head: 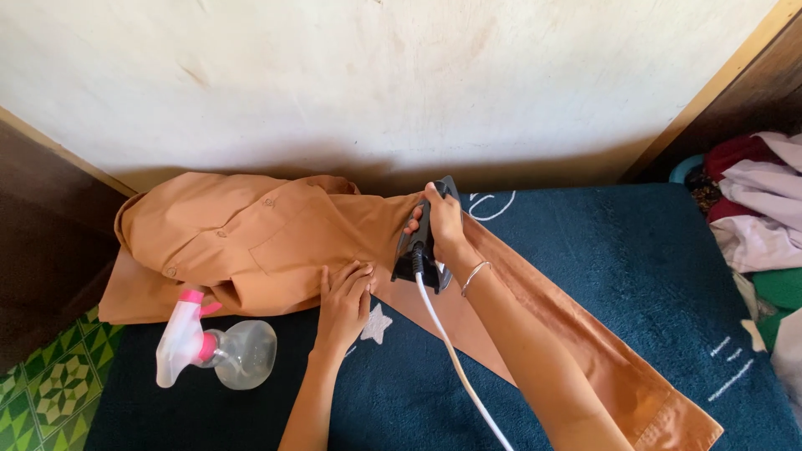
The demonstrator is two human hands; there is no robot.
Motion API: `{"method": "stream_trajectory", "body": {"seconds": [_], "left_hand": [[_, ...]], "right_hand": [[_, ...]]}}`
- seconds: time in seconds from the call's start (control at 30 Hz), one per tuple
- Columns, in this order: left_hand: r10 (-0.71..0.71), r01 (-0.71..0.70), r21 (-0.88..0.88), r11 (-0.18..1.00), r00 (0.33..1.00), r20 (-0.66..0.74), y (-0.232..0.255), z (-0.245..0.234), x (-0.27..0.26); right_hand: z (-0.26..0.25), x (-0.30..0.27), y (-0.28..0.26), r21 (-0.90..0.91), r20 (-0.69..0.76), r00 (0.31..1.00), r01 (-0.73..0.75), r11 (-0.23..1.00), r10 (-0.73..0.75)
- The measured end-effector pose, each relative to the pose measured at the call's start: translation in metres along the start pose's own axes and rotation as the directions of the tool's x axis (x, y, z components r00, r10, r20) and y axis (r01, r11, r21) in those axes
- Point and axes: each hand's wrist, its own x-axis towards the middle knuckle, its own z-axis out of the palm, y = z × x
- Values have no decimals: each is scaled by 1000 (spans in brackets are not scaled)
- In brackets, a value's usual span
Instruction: The person is ironing a brown shirt, using an iron and a water spray bottle.
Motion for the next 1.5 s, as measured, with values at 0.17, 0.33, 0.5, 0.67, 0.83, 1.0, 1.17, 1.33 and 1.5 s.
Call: {"method": "stream_trajectory", "body": {"seconds": [0.17, 0.33, 0.5, 0.67, 0.83, 1.0, 1.17, 1.33, 1.5], "left_hand": [[27, -26, 7, 1000, 1000, -17, -9, 8, -4], [28, -28, -1, 1000, 999, -26, -11, 9, -5], [57, -61, -45, 997, 994, -98, -10, 6, -5], [93, -98, -41, 994, 991, -101, -6, 1, -4], [163, -167, 168, 971, 986, 38, -28, 39, -13], [127, -166, 247, 955, 978, 166, -12, 31, -4], [30, -85, 238, 968, 974, 224, -9, 22, 1], [-42, -4, 190, 982, 971, 237, 0, 15, 2], [1, -12, 98, 995, 994, 112, -5, 18, 1]], "right_hand": [[-1, 9, -4, -16, 4, 1000, -23, 1000, 23], [-4, 16, -11, -39, 12, 1000, -13, 999, 14], [-10, 29, -12, -77, 37, 999, 22, 997, -19], [-19, 47, -16, -114, 58, 998, 38, 993, -31], [-17, 43, -31, -142, 43, 999, 11, 990, -5], [-26, 50, -31, -115, 132, 989, -50, 992, 65], [-31, 18, -23, -140, 229, 964, -105, 985, 135], [-30, -61, -9, -103, 285, 922, -241, 965, 261], [-21, -144, 9, -54, 237, 902, -359, 932, 361]]}}
